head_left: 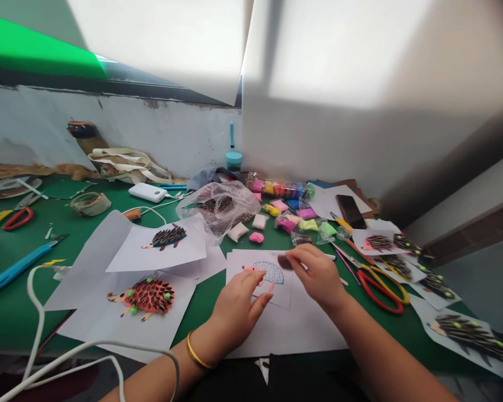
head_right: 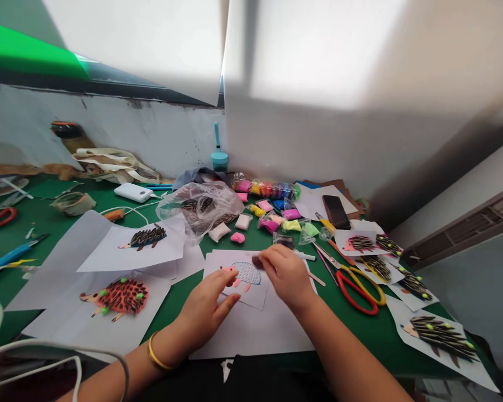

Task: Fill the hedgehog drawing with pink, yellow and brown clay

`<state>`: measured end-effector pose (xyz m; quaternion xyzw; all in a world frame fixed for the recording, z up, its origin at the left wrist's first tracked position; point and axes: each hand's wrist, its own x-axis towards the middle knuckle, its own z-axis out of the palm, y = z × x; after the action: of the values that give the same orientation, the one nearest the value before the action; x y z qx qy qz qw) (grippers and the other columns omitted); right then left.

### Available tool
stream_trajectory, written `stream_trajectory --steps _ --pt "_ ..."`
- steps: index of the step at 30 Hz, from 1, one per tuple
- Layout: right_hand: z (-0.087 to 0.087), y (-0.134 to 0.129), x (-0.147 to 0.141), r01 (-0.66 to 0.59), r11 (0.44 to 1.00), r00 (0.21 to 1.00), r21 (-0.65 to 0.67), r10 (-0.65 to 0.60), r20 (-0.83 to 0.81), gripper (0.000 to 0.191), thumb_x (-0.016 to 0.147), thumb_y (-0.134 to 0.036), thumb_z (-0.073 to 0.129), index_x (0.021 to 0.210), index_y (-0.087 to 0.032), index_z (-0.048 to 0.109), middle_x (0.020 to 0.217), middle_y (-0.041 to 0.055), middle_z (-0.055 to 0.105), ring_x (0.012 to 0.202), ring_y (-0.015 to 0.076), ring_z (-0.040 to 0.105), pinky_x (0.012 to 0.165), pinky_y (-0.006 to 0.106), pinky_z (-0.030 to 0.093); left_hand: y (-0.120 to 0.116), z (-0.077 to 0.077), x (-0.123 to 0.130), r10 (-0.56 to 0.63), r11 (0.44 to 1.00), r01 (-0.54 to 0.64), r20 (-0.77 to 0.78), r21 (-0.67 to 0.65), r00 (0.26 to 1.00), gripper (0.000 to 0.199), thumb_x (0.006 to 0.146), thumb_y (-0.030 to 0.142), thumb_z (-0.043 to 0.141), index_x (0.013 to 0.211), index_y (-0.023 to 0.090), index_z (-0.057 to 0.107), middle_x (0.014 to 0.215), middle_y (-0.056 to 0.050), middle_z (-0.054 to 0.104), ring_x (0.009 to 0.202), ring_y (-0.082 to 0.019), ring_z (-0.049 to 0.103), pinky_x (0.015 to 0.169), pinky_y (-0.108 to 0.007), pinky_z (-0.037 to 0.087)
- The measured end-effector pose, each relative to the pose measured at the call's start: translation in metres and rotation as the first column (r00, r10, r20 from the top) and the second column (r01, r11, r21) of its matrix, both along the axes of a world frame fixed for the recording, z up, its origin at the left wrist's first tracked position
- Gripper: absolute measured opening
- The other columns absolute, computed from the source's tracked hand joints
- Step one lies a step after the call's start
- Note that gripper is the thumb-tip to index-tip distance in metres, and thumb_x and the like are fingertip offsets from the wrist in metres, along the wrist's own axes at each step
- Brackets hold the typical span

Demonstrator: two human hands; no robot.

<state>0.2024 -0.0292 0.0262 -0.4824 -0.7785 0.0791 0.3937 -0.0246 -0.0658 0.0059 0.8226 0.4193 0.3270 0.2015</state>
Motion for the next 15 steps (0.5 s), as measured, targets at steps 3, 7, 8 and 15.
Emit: stream_trajectory --steps 3,7,8,15 --pt "-0.016 0.033 0.008 0.038 0.995 0.983 0.09 -0.053 0.173 0.025 0.096 -0.023 0.049 0.11 -0.023 0.07 0.099 0.0071 0.069 0.094 0.0217 0.062 0.085 0.036 0.049 0.0 -0.008 0.003 -0.139 0.986 0.15 -0.132 0.079 0.981 0.025 0.089 0.026 0.061 0.113 0.019 0.064 0.111 -0.009 0.069 0.106 -0.026 0.061 0.096 -0.044 0.049" --pt "-0.034 0.052 0.017 -0.012 0.999 0.935 0.044 -0.005 0.354 0.033 0.088 -0.017 0.054 0.117 -0.023 0.068 0.113 0.0069 0.07 0.103 0.024 0.06 0.091 0.04 0.047 -0.006 -0.021 0.004 -0.282 0.943 0.315 -0.245 0.104 0.927 0.027 0.084 0.03 0.069 0.108 0.02 0.065 0.111 -0.007 0.07 0.108 -0.027 0.062 0.095 -0.045 0.05" --pt "-0.037 0.053 0.022 0.026 0.998 0.931 0.054 -0.044 0.364 0.035 0.087 -0.018 0.055 0.12 -0.023 0.067 0.116 0.0075 0.069 0.106 0.025 0.059 0.093 0.041 0.045 -0.007 -0.025 0.005 -0.284 0.941 0.32 -0.264 0.106 0.922 0.03 0.083 0.032 0.07 0.109 0.019 0.064 0.113 -0.008 0.07 0.109 -0.027 0.062 0.095 -0.045 0.05" --pt "-0.056 0.064 0.065 0.387 0.921 0.794 0.036 -0.353 0.495 0.042 0.088 -0.031 0.06 0.129 -0.023 0.06 0.128 0.0112 0.063 0.116 0.0317 0.052 0.092 0.047 0.038 -0.013 -0.042 0.012 -0.291 0.929 0.346 -0.323 0.128 0.9 0.059 0.081 0.048 0.071 0.128 0.014 0.055 0.135 -0.015 0.059 0.125 -0.033 0.055 0.104 -0.049 0.046"
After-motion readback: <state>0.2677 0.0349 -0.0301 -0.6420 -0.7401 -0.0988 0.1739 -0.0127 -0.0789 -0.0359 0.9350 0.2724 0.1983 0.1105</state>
